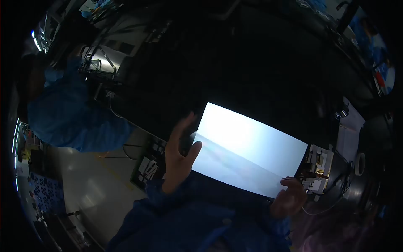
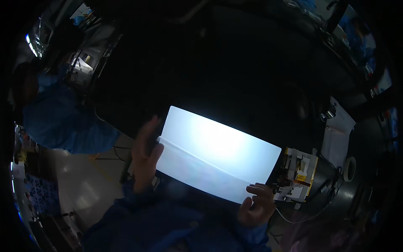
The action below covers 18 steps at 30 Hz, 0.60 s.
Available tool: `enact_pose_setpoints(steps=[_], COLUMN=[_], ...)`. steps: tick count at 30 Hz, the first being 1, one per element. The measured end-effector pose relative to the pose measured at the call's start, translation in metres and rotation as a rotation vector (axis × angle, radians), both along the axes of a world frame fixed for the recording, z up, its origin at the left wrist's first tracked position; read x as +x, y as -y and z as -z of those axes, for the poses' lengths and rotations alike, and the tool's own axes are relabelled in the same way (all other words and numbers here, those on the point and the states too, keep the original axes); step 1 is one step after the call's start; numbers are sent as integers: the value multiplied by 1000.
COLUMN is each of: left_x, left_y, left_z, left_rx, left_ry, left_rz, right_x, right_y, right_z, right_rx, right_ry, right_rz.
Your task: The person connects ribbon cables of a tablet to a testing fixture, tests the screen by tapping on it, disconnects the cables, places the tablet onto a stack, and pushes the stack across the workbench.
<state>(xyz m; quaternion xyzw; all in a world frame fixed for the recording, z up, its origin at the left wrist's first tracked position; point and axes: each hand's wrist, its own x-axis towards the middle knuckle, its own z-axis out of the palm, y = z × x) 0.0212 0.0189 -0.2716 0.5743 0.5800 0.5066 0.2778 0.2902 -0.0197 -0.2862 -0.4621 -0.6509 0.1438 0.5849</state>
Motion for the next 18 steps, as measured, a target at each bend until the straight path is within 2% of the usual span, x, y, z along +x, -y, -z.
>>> enact_pose_setpoints(steps=[4, 7, 8, 9, 11, 13, 14, 15, 16, 18], left_x=[-3, -1, 3, 0, 5, -3, -2, 1, 3, 8], left_y=[-2, -1, 0, 0, -5, -8, -9, -10, -11, -12], left_z=[10, 8, 13, 13, 2, 12, 13, 14, 14, 10], left_rx=[149, 99, 63, 12, -77, -42, -45, -44, -57, -74], left_ry=[-56, -2, 206, 21, -131, -298, -281, -87, -61, -43], left_rz=[-17, -53, -79, -90, -94, -51, -53, -26, -21, -13], right_x=[-5, -3, -4, -4, -16, -33, -42, -49, -55, -62], right_y=[4, 9, 10, 14, 12, 22, 25, 27, 27, 27], right_z=[-8, -17, -27, -36, -48, -39, -40, -41, -40, -39], right_rx=[-52, -62, -77, -107, -80, 30, 57, 89, 74, 76], right_ry=[19, 123, 220, 319, 389, 406, 419, 425, 428, 244], right_rz=[94, 106, 58, 12, -105, -165, -247, -334, -317, -566])
